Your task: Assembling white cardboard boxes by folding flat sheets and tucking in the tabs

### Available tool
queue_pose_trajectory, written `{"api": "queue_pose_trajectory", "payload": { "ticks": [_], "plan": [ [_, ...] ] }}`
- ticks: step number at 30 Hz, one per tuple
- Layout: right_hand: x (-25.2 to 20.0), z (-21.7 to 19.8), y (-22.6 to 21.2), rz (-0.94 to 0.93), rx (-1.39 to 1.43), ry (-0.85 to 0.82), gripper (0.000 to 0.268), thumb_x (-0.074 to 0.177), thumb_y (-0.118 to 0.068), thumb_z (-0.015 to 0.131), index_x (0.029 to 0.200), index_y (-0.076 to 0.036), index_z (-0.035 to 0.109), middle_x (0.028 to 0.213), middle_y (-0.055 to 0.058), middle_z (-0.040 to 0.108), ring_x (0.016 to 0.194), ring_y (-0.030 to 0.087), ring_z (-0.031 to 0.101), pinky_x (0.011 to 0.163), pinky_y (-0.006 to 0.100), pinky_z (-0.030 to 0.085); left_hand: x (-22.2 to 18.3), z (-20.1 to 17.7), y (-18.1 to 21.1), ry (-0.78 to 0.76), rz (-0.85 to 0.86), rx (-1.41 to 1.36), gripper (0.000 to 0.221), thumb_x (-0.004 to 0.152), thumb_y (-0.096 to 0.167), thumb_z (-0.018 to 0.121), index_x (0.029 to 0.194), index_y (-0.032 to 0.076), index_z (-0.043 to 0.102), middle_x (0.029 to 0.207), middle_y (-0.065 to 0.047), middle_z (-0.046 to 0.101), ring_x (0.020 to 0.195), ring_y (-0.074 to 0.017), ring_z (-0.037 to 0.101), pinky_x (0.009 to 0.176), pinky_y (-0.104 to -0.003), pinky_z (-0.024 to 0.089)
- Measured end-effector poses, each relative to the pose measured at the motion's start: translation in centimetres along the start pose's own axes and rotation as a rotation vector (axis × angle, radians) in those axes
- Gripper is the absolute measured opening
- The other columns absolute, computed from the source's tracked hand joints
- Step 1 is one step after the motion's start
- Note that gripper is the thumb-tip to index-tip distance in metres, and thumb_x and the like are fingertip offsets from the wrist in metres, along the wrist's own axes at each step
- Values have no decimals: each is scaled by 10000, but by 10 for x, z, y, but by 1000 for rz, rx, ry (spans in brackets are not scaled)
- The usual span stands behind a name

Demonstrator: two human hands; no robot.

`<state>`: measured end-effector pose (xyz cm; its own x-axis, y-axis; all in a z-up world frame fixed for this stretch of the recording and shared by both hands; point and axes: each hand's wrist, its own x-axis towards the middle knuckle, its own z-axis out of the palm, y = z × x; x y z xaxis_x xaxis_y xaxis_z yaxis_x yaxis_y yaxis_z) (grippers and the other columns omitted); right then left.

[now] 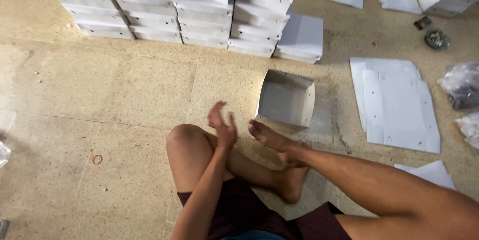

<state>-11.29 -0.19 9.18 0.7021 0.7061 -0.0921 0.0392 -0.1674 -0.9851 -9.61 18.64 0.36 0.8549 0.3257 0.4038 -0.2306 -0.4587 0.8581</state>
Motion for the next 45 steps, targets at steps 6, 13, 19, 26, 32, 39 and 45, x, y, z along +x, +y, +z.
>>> {"api": "queue_pose_trajectory", "payload": {
  "ticks": [6,13,19,26,32,39,45],
  "plan": [
    [-32,-40,16,453,140,501,771,896,-669,522,1482,-168,489,1373,154,522,1228,328,521,1056,542,315,4,-19,11,24,-219,-9,352,1000,9,505,1294,202,518,1292,-33,473,1268,-312,377,1057,-531,217],
    [-149,-29,-39,769,-397,826,650,994,-523,193,1372,-61,450,1390,123,513,1259,267,516,1065,455,398,-3,-24,28,-90,-15,102,348,983,70,517,1314,169,561,1342,-80,506,1293,-328,415,1040,-528,253],
    [-184,28,-2,982,-539,651,465,987,-395,297,1311,-96,447,1294,87,513,1181,237,524,1027,423,416,-52,56,133,-762,-365,-642,411,808,123,80,1107,-136,193,1114,-209,305,1054,-287,230,975,-374,181],
    [-185,61,83,1299,-665,364,281,980,-241,411,1239,-137,445,1181,45,514,1089,204,534,982,388,438,-63,126,166,-1586,-1589,-792,1240,615,999,-177,1410,91,-462,1478,-270,378,1013,-171,460,824,-290,447],
    [-208,59,206,1250,-948,416,417,899,-264,531,1283,-156,410,1328,18,510,1163,220,564,988,413,490,-51,152,171,-1571,-1619,-652,1200,615,936,-147,1382,65,-451,1632,-182,-276,1500,-422,-69,1201,-553,53],
    [-211,63,225,1279,-912,338,604,902,-364,534,1444,-201,323,1548,2,388,1423,238,418,1144,441,401,-28,160,199,-1592,-1639,-663,1249,552,953,-124,1411,99,-427,1590,-164,-353,1456,-402,-292,1181,-619,-91],
    [-185,34,161,1322,-798,326,444,924,-300,557,1313,-153,401,1358,14,469,1250,193,476,1068,407,419,-78,161,153,-1607,-811,-743,1077,623,425,266,1289,41,-487,1520,-270,-403,1435,-427,-354,1189,-573,-180]
  ]
}}
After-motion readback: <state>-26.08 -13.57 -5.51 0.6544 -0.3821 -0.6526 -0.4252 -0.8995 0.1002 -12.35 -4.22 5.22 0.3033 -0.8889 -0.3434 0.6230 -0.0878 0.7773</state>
